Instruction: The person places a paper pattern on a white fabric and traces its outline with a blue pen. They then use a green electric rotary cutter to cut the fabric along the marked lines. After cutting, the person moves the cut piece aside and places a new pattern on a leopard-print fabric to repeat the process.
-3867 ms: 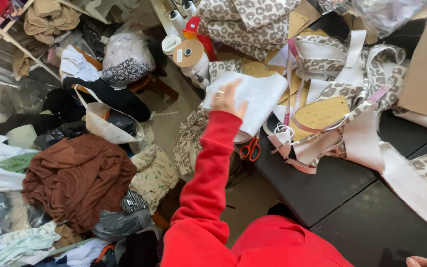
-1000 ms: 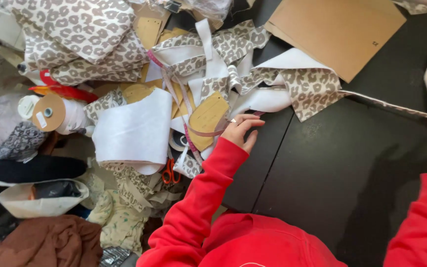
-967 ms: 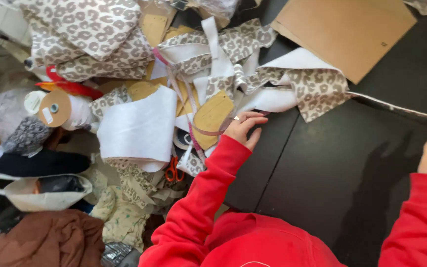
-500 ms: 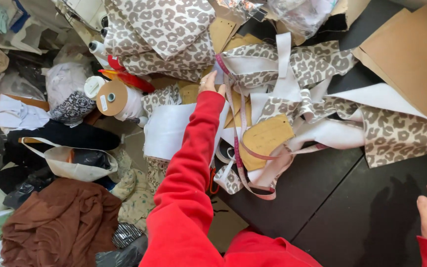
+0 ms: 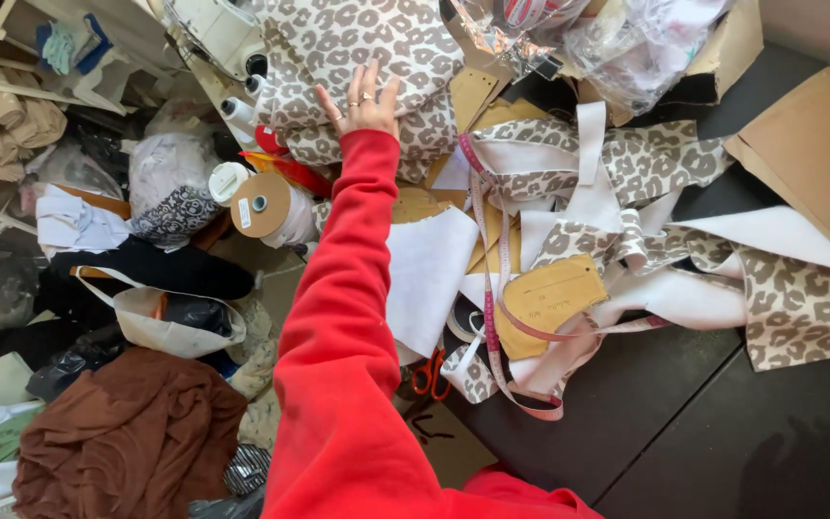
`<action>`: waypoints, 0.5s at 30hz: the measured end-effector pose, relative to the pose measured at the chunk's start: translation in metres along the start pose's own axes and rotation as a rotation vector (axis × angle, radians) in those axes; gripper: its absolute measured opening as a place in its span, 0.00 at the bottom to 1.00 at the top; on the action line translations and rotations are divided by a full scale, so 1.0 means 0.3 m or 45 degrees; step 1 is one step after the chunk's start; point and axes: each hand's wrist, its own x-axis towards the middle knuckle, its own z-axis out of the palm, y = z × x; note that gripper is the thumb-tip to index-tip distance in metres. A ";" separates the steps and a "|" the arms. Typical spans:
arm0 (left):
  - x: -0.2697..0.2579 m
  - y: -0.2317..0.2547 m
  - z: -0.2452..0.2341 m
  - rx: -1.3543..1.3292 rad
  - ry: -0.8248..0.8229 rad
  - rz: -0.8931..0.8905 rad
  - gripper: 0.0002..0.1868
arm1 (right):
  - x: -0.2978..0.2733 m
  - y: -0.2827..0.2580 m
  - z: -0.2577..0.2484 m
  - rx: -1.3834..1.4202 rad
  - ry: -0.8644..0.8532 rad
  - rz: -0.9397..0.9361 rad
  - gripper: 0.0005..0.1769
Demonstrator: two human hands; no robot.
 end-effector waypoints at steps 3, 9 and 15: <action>0.102 -0.023 -0.175 -0.178 0.036 -0.110 0.19 | 0.000 -0.078 0.003 -0.020 -0.037 0.032 0.26; 0.253 0.177 -0.814 -0.548 0.596 -0.014 0.17 | -0.014 -0.587 0.064 0.314 -0.071 0.138 0.16; 0.098 0.484 -1.283 -0.649 0.629 0.220 0.19 | -0.031 -1.000 0.138 0.535 -0.234 0.338 0.14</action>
